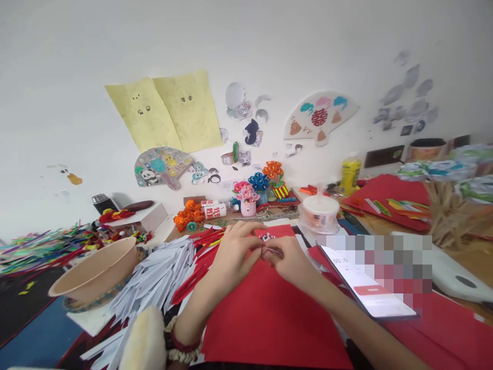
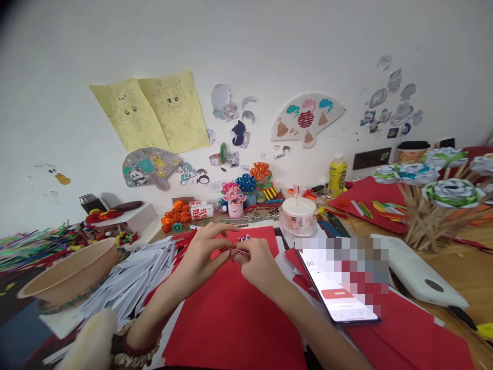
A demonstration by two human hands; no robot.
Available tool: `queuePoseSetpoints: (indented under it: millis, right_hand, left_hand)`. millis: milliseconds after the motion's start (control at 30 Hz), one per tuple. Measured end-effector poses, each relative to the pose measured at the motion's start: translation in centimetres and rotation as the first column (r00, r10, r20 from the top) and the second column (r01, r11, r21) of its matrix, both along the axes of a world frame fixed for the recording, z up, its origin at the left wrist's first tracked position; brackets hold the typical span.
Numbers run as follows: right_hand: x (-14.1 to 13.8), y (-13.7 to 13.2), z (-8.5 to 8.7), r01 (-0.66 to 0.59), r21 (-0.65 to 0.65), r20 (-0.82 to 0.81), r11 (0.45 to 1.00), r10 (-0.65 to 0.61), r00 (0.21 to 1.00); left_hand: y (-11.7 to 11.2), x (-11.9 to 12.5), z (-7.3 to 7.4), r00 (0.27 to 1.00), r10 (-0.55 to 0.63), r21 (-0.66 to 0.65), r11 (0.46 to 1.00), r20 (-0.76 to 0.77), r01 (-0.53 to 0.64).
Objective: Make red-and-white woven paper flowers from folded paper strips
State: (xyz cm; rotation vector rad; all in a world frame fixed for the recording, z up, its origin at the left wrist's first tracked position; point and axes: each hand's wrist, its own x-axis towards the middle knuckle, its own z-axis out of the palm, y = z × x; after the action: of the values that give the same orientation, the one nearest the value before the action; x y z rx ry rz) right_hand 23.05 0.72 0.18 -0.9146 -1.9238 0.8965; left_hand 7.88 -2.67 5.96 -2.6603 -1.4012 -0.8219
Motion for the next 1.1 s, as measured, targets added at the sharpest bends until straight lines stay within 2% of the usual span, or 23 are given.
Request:
queuePoseSetpoints:
  millis: [100,233,333,400,433,500,567,633,667,733,767,833,900,933,1033,1100]
  right_hand:
    - [-0.1,0.0,-0.2,0.021,0.010,-0.002,1.000,-0.021,1.000]
    - [-0.2,0.1,-0.4,0.079,0.039,0.024,0.996,-0.080,0.997]
    - [-0.1,0.1,-0.5,0.170,0.086,0.067,0.982,-0.176,0.982]
    - [-0.1,0.2,-0.5,0.210,0.113,0.085,0.971,-0.220,0.972]
    - [-0.1,0.2,-0.5,0.225,0.129,0.096,0.966,-0.238,0.967]
    - [0.0,0.2,-0.4,0.241,0.165,0.131,0.956,-0.263,0.956]
    - [0.0,0.2,-0.3,0.242,0.181,0.171,0.953,-0.273,0.947]
    - [0.0,0.1,-0.2,0.230,0.177,0.232,0.957,-0.267,0.935]
    - [0.0,0.1,-0.2,0.221,0.172,0.281,0.960,-0.263,0.923]
    - [-0.2,0.2,-0.3,0.210,0.164,0.390,0.964,-0.259,0.884]
    - [-0.3,0.3,-0.3,0.208,0.162,0.435,0.964,-0.260,0.862]
    - [-0.4,0.4,-0.6,0.208,0.157,0.488,0.965,-0.259,0.833]
    - [-0.5,0.5,-0.8,0.201,0.154,0.518,0.967,-0.252,0.818]
    - [-0.5,0.6,-0.8,0.194,0.153,0.533,0.969,-0.246,0.810]
    - [-0.2,0.4,-0.7,0.173,0.148,0.572,0.974,-0.227,0.788]
    - [0.0,0.2,-0.4,0.160,0.137,0.594,0.978,-0.210,0.777]
  left_hand:
    - [0.3,0.2,-0.9,0.977,0.007,-0.060,0.998,0.215,0.006]
    - [0.3,0.3,-1.4,0.884,0.065,-0.250,0.966,0.463,0.060]
    - [0.0,0.3,-1.6,0.809,0.149,-0.372,0.923,0.569,0.092]
    - [-0.2,0.3,-1.8,0.795,0.209,-0.411,0.910,0.569,0.055]
    - [-0.3,0.3,-1.9,0.807,0.225,-0.404,0.914,0.546,0.019]
    - [-0.5,0.3,-1.9,0.874,0.216,-0.339,0.939,0.435,-0.063]
    - [-0.7,0.4,-1.5,0.956,0.178,-0.207,0.970,0.234,-0.130]
    - [-0.8,0.7,-0.9,0.988,0.149,-0.057,0.987,-0.041,-0.151]
    - [-0.8,0.8,-0.5,0.973,0.137,0.017,0.990,-0.186,-0.137]
    - [-0.8,1.2,0.3,0.886,0.098,0.135,0.990,-0.454,-0.040]
    - [-0.6,1.3,0.7,0.824,0.064,0.167,0.985,-0.564,0.037]
    - [-0.3,1.6,1.4,0.689,-0.045,0.149,0.964,-0.724,0.220]
    - [0.2,1.7,2.0,0.593,-0.158,0.076,0.934,-0.789,0.350]
    - [0.4,1.8,2.3,0.579,-0.205,0.048,0.919,-0.789,0.392]
    - [0.9,1.6,3.0,0.597,-0.334,-0.035,0.890,-0.729,0.455]
    - [1.4,1.4,3.3,0.631,-0.388,-0.113,0.896,-0.672,0.430]
